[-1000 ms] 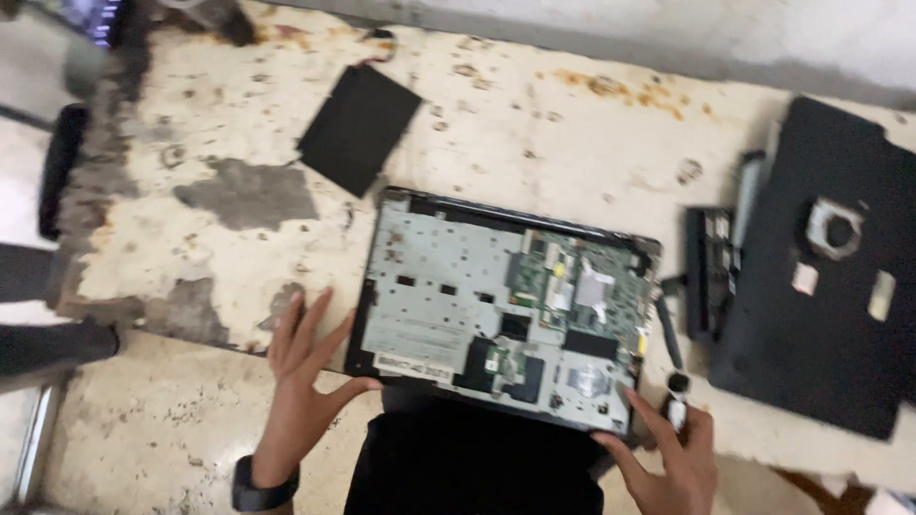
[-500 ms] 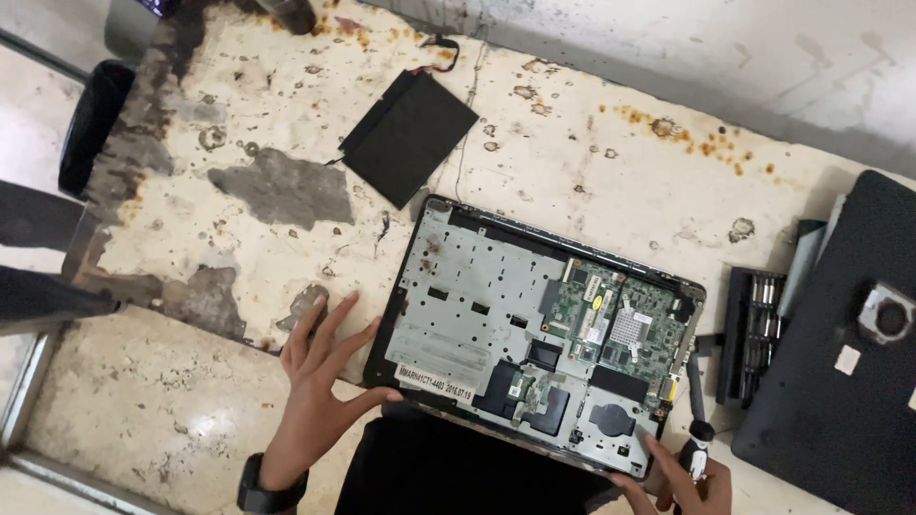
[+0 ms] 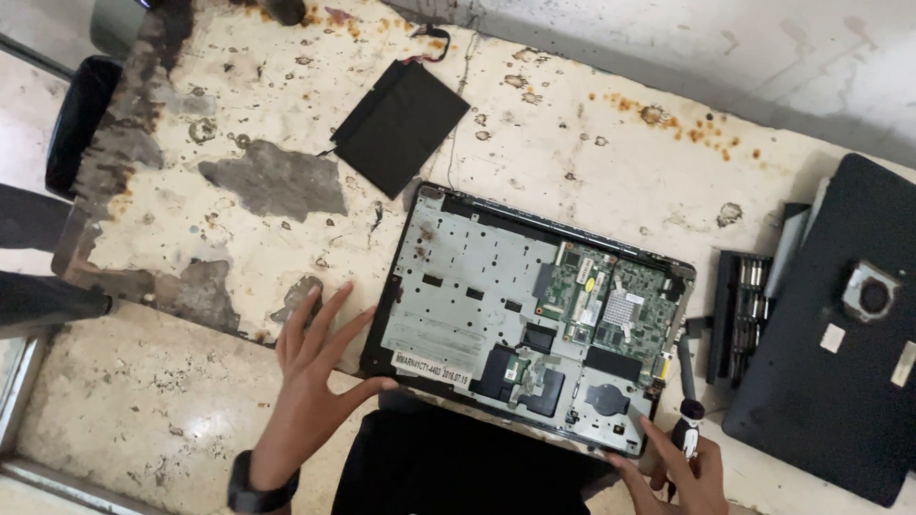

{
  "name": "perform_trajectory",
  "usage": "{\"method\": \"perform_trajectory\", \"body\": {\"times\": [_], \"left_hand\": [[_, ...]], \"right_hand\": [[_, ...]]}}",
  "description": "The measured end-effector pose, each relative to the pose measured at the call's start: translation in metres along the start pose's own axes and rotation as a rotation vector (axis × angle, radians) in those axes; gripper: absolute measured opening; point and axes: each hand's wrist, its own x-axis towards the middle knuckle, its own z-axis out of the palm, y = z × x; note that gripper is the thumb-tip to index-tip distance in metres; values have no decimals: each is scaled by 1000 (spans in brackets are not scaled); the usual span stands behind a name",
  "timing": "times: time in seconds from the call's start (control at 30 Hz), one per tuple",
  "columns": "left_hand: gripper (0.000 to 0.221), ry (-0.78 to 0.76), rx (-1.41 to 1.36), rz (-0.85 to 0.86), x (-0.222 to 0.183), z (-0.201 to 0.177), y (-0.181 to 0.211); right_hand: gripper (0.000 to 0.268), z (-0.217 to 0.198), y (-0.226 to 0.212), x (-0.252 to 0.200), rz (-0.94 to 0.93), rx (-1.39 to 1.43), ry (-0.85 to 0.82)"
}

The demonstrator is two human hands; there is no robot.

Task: Disassembling a laptop by removing screws and disconnecting internal components like the fan and battery.

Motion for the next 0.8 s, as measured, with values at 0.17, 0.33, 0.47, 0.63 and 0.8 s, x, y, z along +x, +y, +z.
{"method": "perform_trajectory", "body": {"times": [0.17,0.33,0.47,0.63,0.8], "left_hand": [[51,57,-376,42,16,-23,51],[20,-322,-1188,608,57,1,142],[58,-1214,-1237,469,53,23,178],[56,-1366,-1300,179,49,24,190],[62,-1441,-1560,-31,38,40,182]], "right_hand": [[41,3,11,-4,-95,240,180],[40,-4,17,0,-193,300,174],[37,-7,15,-1,-204,320,180],[37,-6,16,1,-262,343,204],[37,-5,17,3,-243,327,179]]}}
